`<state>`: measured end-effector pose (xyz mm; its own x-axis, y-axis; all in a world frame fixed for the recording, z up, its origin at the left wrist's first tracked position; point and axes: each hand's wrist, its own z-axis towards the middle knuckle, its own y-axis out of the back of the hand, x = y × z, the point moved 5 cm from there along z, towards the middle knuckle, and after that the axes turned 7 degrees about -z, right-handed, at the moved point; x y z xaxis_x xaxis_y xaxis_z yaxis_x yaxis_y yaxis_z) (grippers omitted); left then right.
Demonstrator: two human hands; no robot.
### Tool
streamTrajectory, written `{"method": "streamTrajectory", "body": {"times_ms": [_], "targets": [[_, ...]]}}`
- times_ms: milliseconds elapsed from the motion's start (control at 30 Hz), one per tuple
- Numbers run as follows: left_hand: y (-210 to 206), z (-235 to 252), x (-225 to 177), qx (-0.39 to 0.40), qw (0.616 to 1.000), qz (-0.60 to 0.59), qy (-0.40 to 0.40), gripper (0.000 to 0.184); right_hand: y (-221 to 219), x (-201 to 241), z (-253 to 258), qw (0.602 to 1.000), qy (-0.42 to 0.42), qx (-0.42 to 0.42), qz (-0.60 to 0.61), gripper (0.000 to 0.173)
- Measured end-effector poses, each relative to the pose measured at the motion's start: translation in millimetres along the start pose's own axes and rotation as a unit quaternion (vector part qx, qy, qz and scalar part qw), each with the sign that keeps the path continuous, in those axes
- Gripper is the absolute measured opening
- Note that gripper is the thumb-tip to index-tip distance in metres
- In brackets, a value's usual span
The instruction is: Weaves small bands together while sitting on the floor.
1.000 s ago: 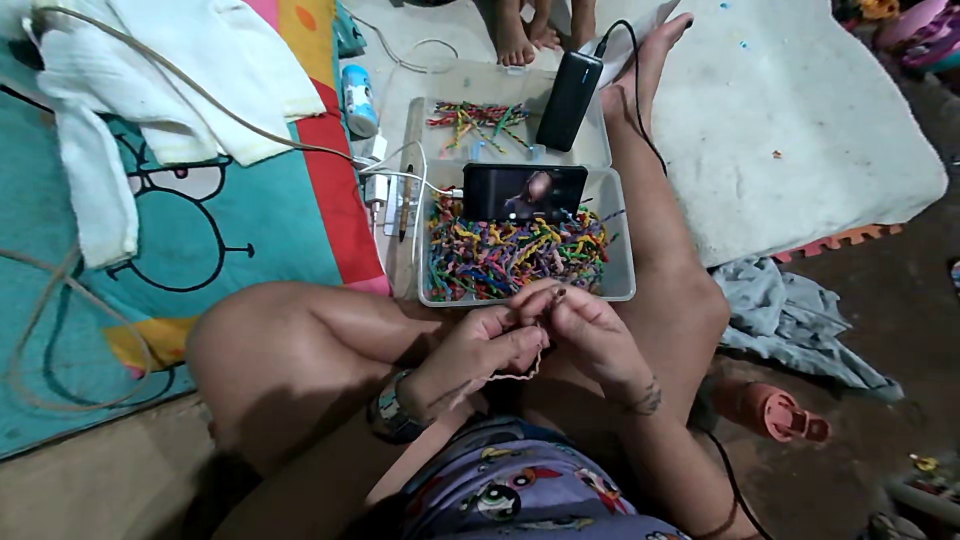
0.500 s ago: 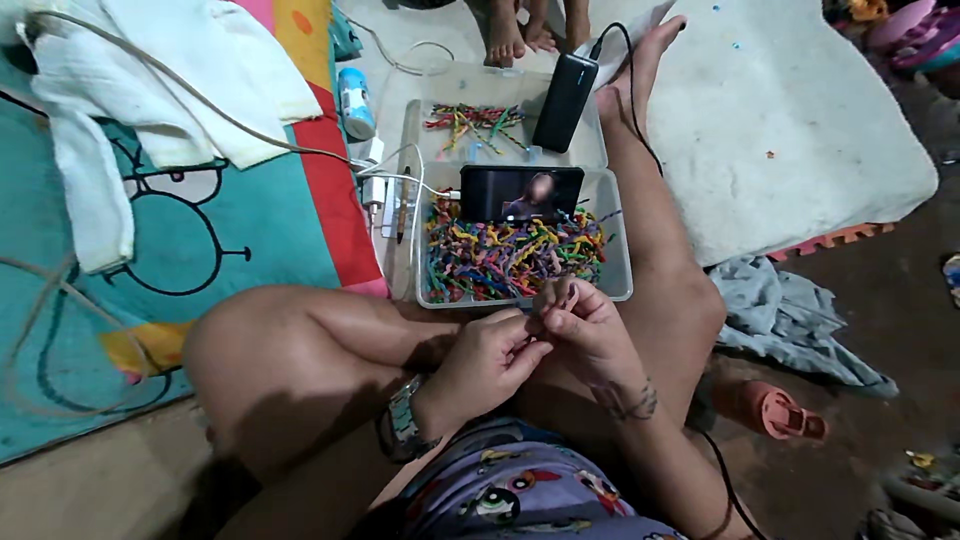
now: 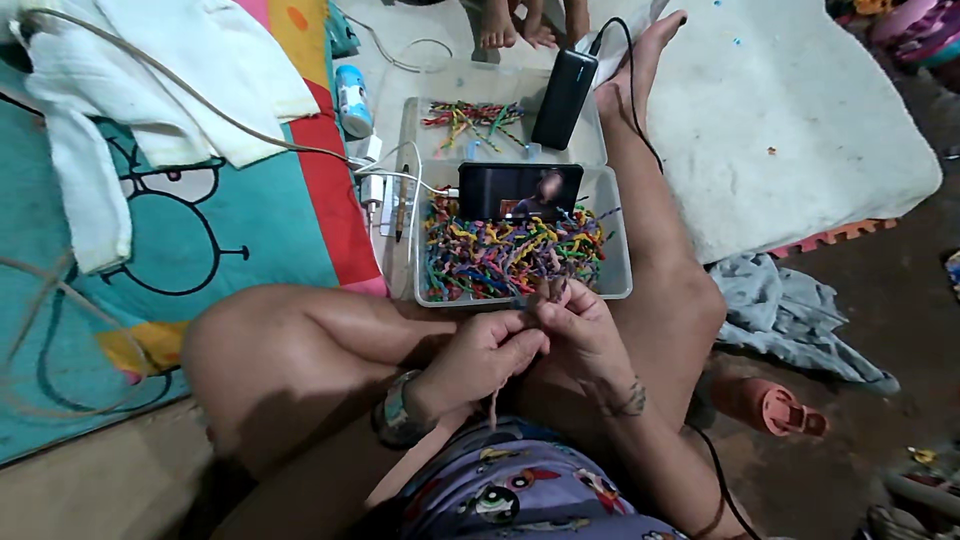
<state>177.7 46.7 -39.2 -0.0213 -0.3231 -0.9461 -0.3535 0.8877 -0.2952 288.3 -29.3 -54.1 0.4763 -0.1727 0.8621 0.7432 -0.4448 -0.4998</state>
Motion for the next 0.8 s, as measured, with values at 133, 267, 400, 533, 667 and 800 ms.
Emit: {"method": "streamTrajectory", "body": {"times_ms": [133, 267, 400, 533, 667, 800], "targets": [[3.0, 1.9, -6.1, -0.042, 0.995, 0.081, -0.039, 0.021, 1.2, -1.4, 3.6, 0.999, -0.010, 0.001, -0.045, 0.010], [1.2, 0.5, 3.8, 0.030, 0.974, -0.211, 0.078, 0.026, -0.4, 0.3, 4.8, 0.989, -0.006, 0.146, -0.040, 0.027], [-5.7, -0.7, 10.0, 0.083, 0.938, -0.315, 0.115, 0.023, 0.4, 0.9, 7.0, 0.993, 0.009, 0.121, 0.003, 0.013], [-5.4, 2.4, 0.8, 0.074, 0.967, -0.242, 0.038, 0.018, -6.6, 10.5, 13.8, 0.992, 0.026, 0.109, 0.056, 0.008], [8.9, 3.7, -23.3, -0.052, 0.979, 0.124, -0.154, 0.021, -19.0, 22.0, 26.3, 0.999, 0.025, 0.034, 0.022, 0.010], [19.6, 8.3, -46.0, -0.048, 0.993, 0.020, -0.109, 0.022, -37.0, 42.3, 45.3, 0.985, 0.044, 0.127, -0.107, 0.017]]}}
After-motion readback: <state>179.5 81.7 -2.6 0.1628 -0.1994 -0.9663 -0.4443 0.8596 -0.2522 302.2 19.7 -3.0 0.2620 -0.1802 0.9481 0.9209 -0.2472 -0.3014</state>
